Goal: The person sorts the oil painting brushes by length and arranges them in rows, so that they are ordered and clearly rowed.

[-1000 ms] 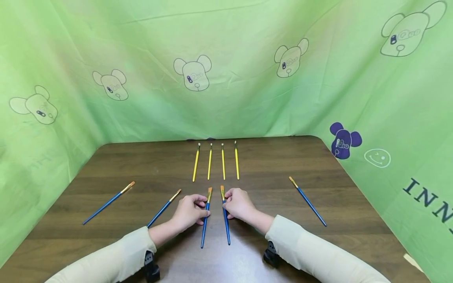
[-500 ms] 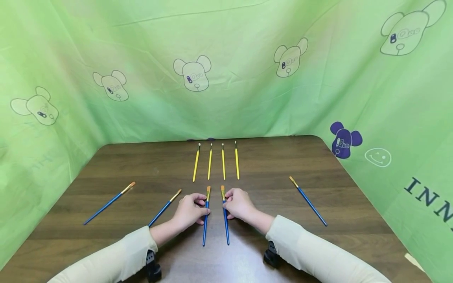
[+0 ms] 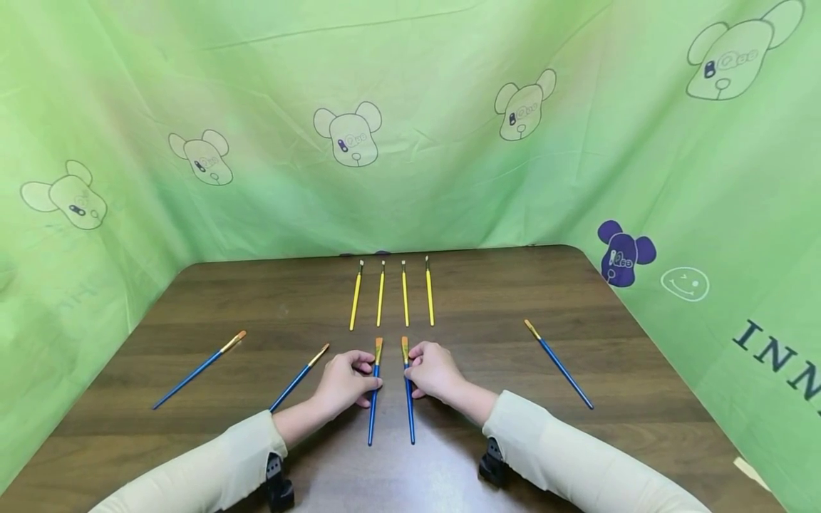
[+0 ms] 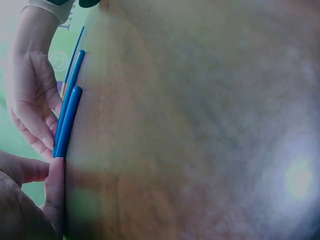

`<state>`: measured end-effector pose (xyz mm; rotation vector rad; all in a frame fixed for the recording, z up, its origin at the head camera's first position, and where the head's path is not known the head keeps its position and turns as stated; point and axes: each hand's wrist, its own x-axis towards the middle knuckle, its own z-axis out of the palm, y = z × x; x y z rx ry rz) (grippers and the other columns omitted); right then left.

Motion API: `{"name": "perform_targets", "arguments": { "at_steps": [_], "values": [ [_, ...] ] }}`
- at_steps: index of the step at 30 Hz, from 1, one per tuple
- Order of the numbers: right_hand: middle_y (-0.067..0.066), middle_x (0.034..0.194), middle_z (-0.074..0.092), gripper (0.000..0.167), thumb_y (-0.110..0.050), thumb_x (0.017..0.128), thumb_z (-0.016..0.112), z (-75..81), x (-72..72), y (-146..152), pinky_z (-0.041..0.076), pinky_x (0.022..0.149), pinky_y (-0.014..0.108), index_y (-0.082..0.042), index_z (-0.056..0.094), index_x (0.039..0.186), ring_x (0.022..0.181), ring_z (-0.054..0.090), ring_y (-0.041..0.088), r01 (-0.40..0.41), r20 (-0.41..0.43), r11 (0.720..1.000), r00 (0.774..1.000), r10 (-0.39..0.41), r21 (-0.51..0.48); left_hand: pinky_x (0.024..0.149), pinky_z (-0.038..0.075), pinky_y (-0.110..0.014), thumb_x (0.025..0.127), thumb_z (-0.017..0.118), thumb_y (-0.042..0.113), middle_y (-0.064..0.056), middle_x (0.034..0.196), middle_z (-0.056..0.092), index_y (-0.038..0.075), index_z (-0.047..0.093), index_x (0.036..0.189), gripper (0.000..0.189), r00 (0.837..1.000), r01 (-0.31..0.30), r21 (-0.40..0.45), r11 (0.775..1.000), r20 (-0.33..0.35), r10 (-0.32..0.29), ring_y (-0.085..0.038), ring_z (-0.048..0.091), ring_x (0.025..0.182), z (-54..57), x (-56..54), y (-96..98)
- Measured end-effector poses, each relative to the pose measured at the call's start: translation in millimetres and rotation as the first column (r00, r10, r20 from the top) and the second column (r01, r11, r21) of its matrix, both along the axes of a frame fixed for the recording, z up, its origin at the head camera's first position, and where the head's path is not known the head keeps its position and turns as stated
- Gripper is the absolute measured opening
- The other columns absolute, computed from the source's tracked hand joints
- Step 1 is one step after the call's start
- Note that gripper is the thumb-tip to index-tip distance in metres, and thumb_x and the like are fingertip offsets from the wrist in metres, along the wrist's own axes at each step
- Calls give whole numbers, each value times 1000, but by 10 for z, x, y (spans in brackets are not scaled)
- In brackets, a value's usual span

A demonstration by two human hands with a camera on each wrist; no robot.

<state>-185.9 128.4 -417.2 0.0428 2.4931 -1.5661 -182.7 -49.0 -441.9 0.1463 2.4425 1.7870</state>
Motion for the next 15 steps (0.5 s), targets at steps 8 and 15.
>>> {"name": "perform_targets", "arguments": {
  "at_steps": [8, 15],
  "values": [
    [12, 85, 56, 26, 10, 83, 65, -3, 1, 11, 57, 50, 33, 10, 57, 108, 57, 57, 19, -7, 3, 1000, 1000, 7, 3, 42, 54, -32, 73, 76, -10, -10, 85, 57, -10, 61, 109, 40, 1000, -8, -1, 1000, 5, 8, -17, 60, 46, -9, 6, 7],
    [12, 86, 56, 27, 9, 84, 65, -16, -12, 23, 57, 51, 32, 10, 57, 110, 58, 57, 19, -5, 7, 1000, 1000, 5, -2, 43, 55, -32, 72, 77, -9, -10, 85, 58, -9, 62, 108, 39, 1000, -17, 15, 1000, 21, 17, -16, 60, 48, 17, 13, -1]
  ]
}}
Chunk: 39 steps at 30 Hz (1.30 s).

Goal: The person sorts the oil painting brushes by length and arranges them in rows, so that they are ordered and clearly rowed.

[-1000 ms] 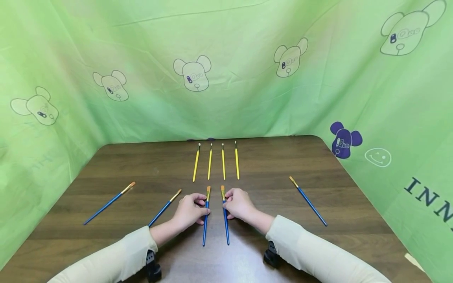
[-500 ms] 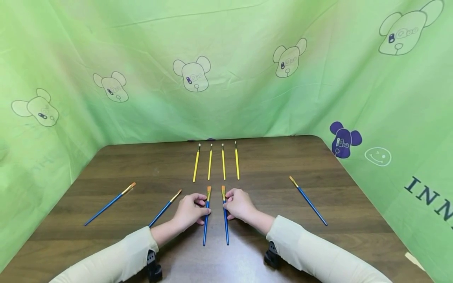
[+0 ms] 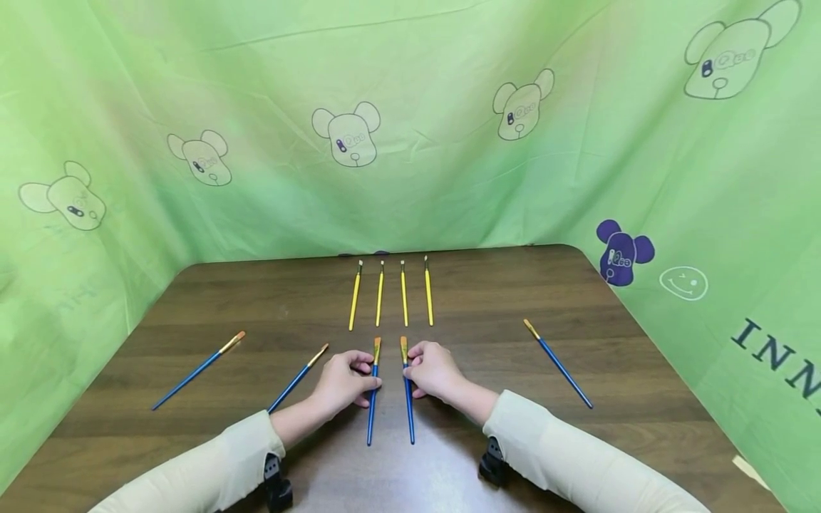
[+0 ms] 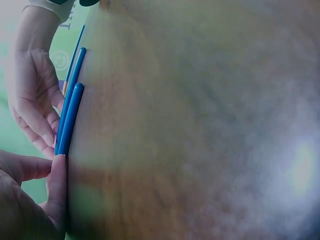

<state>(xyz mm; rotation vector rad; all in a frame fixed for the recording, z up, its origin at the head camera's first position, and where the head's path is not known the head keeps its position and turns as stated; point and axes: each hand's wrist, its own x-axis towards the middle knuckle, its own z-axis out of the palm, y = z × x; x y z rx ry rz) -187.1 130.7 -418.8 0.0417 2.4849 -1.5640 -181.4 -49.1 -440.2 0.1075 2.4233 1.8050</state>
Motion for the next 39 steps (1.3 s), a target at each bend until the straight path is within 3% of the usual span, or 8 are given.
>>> {"name": "perform_targets", "arguments": {
  "at_steps": [9, 17, 28, 33, 39],
  "values": [
    [12, 86, 56, 27, 8, 84, 65, 37, 11, 36, 58, 53, 34, 10, 58, 111, 62, 58, 19, -28, -2, 998, 1000, 28, -54, 48, 57, -35, 75, 76, -9, -11, 88, 56, -8, 61, 110, 38, 997, 26, 101, 995, 71, -33, -16, 60, 56, 21, -10, -91],
    [15, 91, 56, 34, 6, 85, 65, 84, 22, 257, 59, 63, 37, 14, 54, 116, 71, 62, 20, -116, -20, 983, 993, 114, -139, 54, 58, -35, 79, 74, -4, -13, 94, 60, -10, 60, 113, 37, 985, 152, 145, 978, 61, -162, -17, 61, 65, 122, -9, -261],
    [19, 98, 59, 38, -3, 91, 64, 200, -26, 791, 58, 73, 41, 16, 51, 121, 85, 63, 29, -252, -42, 959, 968, 248, -130, 64, 59, -40, 84, 73, 4, -15, 100, 63, -12, 58, 119, 41, 952, 290, 119, 950, 62, -299, -24, 63, 79, 302, -40, -809],
    [25, 104, 60, 41, -6, 91, 66, 220, -34, 1093, 58, 76, 42, 16, 51, 123, 91, 62, 31, -287, -62, 948, 958, 281, -135, 66, 59, -40, 85, 73, 9, -20, 104, 62, -12, 56, 122, 46, 939, 334, 119, 935, 43, -341, -24, 62, 82, 289, -87, -1083],
    [31, 105, 60, 44, -4, 90, 66, 219, -43, 1457, 57, 80, 43, 20, 49, 122, 92, 65, 29, -372, -124, 917, 926, 356, -142, 67, 59, -39, 86, 71, 5, -25, 106, 61, -14, 54, 123, 45, 932, 360, 95, 928, 13, -363, -24, 63, 82, 212, -146, -1322]
  ]
}}
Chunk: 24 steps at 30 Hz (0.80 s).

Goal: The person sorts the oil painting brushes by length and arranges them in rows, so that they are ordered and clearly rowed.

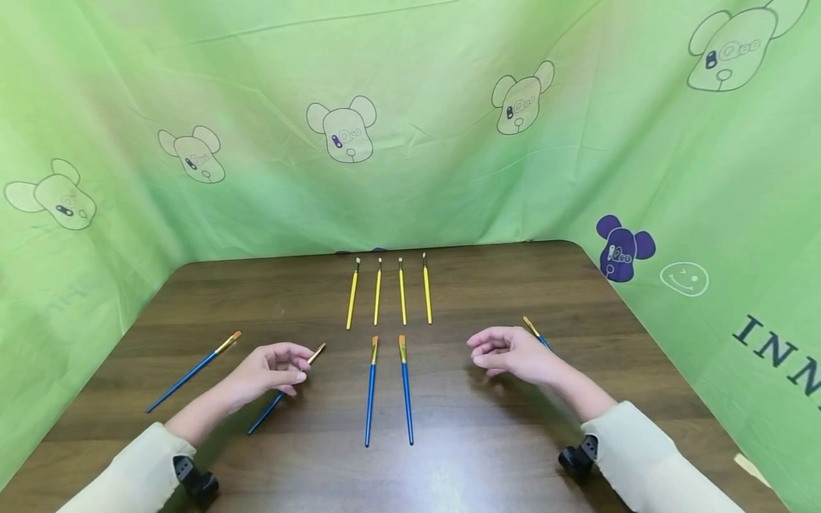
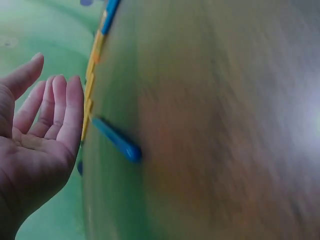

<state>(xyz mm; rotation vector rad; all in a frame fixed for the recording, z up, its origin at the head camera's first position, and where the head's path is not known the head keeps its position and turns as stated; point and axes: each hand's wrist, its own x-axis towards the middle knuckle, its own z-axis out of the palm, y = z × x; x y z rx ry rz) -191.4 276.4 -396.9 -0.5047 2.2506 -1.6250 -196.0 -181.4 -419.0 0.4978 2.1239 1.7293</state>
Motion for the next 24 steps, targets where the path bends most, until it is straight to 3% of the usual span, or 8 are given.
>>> {"name": "perform_targets", "arguments": {
  "at_steps": [7, 14, 24],
  "values": [
    [29, 105, 63, 42, 0, 89, 66, -33, 17, 402, 57, 77, 39, 21, 48, 122, 93, 66, 21, 11, -71, 1000, 997, -11, -9, 68, 59, -36, 85, 71, 2, -20, 102, 65, -14, 56, 120, 41, 995, -90, -64, 994, -40, 87, -20, 64, 82, -8, -13, -176],
    [11, 102, 69, 31, 4, 89, 65, -82, 14, 815, 58, 73, 30, 6, 61, 119, 89, 66, 14, 118, -111, 993, 987, -116, 8, 72, 58, -33, 86, 70, -2, -25, 108, 64, -15, 57, 118, 37, 991, -136, -103, 985, -29, 134, -19, 64, 86, -25, -19, -249],
    [3, 97, 70, 39, 2, 88, 67, -179, -19, 1100, 58, 71, 28, 19, 52, 119, 82, 67, 11, 241, -76, 969, 969, -237, 48, 71, 59, -35, 84, 72, -3, -26, 110, 64, -16, 57, 117, 39, 989, -147, -104, 984, -30, 144, -23, 65, 87, -62, -19, -215]
  ]
}}
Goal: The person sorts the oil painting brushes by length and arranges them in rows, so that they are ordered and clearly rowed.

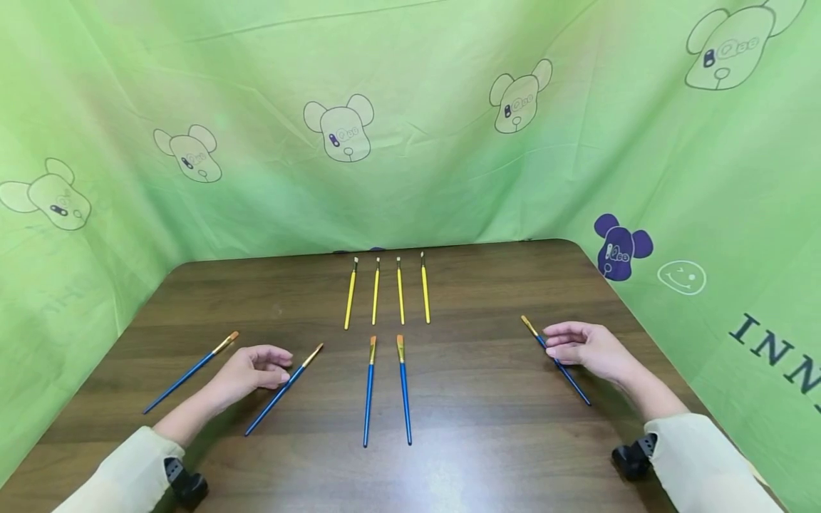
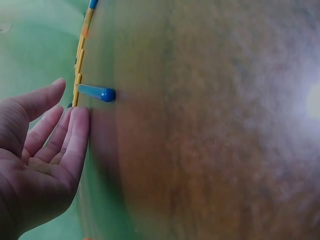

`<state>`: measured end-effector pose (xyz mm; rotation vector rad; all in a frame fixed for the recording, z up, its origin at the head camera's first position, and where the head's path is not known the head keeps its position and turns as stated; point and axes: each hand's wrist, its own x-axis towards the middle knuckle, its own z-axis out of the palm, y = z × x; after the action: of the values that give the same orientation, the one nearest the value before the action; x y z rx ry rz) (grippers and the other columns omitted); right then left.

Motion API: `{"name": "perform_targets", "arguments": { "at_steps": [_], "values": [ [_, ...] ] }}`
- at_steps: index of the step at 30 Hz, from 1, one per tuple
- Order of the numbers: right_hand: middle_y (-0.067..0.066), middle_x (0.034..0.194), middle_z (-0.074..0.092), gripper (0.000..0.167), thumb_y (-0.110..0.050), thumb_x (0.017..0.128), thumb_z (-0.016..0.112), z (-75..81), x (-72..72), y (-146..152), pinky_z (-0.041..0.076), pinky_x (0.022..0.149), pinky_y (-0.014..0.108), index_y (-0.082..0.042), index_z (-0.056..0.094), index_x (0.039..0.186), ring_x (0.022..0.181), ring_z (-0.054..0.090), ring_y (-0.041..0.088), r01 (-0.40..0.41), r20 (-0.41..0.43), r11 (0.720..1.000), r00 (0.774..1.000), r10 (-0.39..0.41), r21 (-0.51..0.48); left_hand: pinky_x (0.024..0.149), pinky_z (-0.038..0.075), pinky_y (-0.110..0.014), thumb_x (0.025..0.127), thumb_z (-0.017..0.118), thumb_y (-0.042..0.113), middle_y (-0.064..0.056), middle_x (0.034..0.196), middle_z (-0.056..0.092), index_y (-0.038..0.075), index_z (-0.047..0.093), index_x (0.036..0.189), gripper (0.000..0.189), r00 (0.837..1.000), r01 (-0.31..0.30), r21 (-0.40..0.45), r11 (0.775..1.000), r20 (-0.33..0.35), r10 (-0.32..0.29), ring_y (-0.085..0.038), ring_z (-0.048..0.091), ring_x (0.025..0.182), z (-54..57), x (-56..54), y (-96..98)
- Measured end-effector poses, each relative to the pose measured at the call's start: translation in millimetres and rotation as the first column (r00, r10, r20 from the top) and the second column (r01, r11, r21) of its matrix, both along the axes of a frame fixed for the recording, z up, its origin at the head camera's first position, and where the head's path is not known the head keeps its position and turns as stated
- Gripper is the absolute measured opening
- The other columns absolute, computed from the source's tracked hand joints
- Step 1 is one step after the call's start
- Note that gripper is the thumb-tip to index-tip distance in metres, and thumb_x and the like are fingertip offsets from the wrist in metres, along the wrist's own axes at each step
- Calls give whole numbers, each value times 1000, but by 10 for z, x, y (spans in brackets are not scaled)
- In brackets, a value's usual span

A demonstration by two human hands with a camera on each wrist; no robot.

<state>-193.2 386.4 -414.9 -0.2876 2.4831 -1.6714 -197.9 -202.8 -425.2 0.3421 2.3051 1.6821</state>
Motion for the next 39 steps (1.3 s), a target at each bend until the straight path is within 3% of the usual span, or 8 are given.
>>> {"name": "perform_targets", "arguments": {
  "at_steps": [6, 16, 28, 39],
  "values": [
    [7, 98, 69, 49, -1, 88, 69, -15, -45, 31, 57, 71, 26, 24, 45, 122, 81, 66, 7, 67, 14, 996, 998, -68, 58, 70, 58, -32, 82, 73, 0, -24, 110, 65, -14, 59, 117, 40, 1000, -8, -38, 999, -11, 8, -24, 65, 89, -51, -7, 8],
    [17, 102, 68, 50, -3, 88, 69, 6, -70, -23, 56, 72, 22, 25, 46, 123, 81, 65, 4, 64, 45, 992, 997, -69, 113, 71, 56, -26, 80, 77, 2, -21, 109, 68, -10, 63, 117, 41, 999, -18, -83, 996, -49, 14, -26, 65, 92, -53, -8, 39],
    [18, 99, 69, 52, -10, 84, 76, -22, -48, -83, 55, 70, 21, 20, 53, 121, 79, 65, 6, 123, 54, 978, 990, -134, 171, 73, 54, -25, 73, 83, 6, -11, 101, 72, -2, 71, 111, 40, 985, -92, -193, 977, -159, 61, -19, 66, 86, -111, 21, 99],
    [18, 98, 69, 53, -5, 80, 78, -2, -49, -120, 55, 70, 22, 21, 52, 119, 78, 64, 7, 129, 70, 977, 987, -143, 172, 75, 57, -28, 72, 83, 1, -14, 99, 72, -4, 71, 107, 37, 983, -130, -176, 976, -154, 104, -22, 69, 87, -127, 30, 124]
  ]
}}
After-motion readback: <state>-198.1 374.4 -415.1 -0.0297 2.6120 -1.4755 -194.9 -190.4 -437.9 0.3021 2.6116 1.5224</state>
